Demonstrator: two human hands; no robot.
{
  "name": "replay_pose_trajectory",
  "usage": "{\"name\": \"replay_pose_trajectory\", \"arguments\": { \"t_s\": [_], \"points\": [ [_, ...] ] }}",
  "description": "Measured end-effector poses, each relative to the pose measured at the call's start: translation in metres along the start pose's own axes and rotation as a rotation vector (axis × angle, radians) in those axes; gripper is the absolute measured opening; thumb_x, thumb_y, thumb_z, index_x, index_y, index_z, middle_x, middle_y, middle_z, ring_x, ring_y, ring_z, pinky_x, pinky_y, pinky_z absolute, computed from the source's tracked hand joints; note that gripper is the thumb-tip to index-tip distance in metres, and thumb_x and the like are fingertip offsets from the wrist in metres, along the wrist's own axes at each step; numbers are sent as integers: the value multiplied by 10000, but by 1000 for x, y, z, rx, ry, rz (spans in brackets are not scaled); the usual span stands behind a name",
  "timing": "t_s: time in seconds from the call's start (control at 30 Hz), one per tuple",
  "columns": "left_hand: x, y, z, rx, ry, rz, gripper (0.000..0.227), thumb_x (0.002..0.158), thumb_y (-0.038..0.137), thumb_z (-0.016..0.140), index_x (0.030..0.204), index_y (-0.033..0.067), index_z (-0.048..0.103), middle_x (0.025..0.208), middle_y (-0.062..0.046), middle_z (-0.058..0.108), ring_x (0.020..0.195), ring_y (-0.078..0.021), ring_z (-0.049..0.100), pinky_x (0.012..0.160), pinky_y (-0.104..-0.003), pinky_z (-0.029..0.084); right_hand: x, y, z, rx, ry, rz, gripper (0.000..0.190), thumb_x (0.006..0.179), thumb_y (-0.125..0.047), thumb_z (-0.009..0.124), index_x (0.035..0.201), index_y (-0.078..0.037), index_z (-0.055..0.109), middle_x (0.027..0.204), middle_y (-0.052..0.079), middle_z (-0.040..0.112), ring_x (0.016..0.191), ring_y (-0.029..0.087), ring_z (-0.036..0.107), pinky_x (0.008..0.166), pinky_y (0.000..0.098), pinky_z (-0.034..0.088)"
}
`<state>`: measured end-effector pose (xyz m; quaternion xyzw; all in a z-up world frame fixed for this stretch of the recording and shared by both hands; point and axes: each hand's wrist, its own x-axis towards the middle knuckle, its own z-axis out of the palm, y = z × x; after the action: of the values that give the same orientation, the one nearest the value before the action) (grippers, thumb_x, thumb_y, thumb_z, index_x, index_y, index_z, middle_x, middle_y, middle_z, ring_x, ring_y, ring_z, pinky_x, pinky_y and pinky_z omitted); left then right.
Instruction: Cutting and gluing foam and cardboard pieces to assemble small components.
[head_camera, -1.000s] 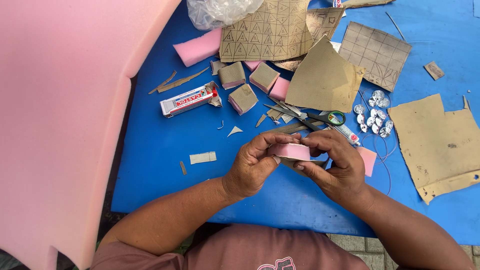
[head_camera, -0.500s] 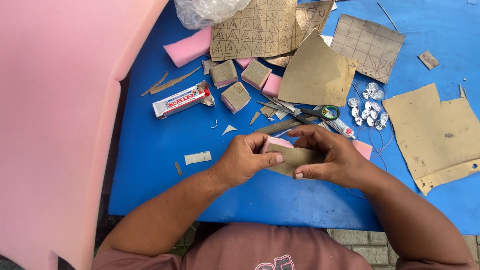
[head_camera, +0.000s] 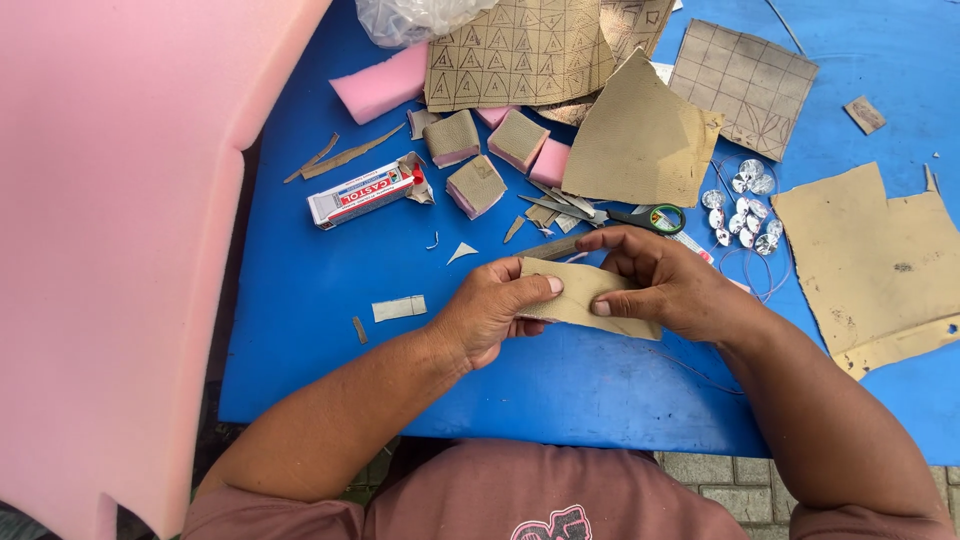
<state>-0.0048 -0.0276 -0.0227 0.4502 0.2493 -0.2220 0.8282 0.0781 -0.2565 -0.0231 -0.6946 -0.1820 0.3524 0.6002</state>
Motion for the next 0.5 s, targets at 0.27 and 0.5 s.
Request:
{"name": "replay_pose_trajectory", "arguments": {
  "t_s": [0.27,0.5],
  "points": [
    [9,32,-14,-110,252,184,473,814,215,743,1262,94,652,1202,-114,724,1048,-260,699,661,-327,587,-37,-50,-12,-1168,384,65,138,947,-304,691,1043,-219,742,1031,-34,710,826,202,667,638,395,516],
    [8,42,-21,-267,259,238,504,806,205,745,1279,100,605,1227,-133,708,1042,-304,705,677,-359,587,-15,-48,5,-1405,318,455,309,985,-525,573,1071,-247,676,1126,25,657,989,345,689,657,529,561]
  ]
}}
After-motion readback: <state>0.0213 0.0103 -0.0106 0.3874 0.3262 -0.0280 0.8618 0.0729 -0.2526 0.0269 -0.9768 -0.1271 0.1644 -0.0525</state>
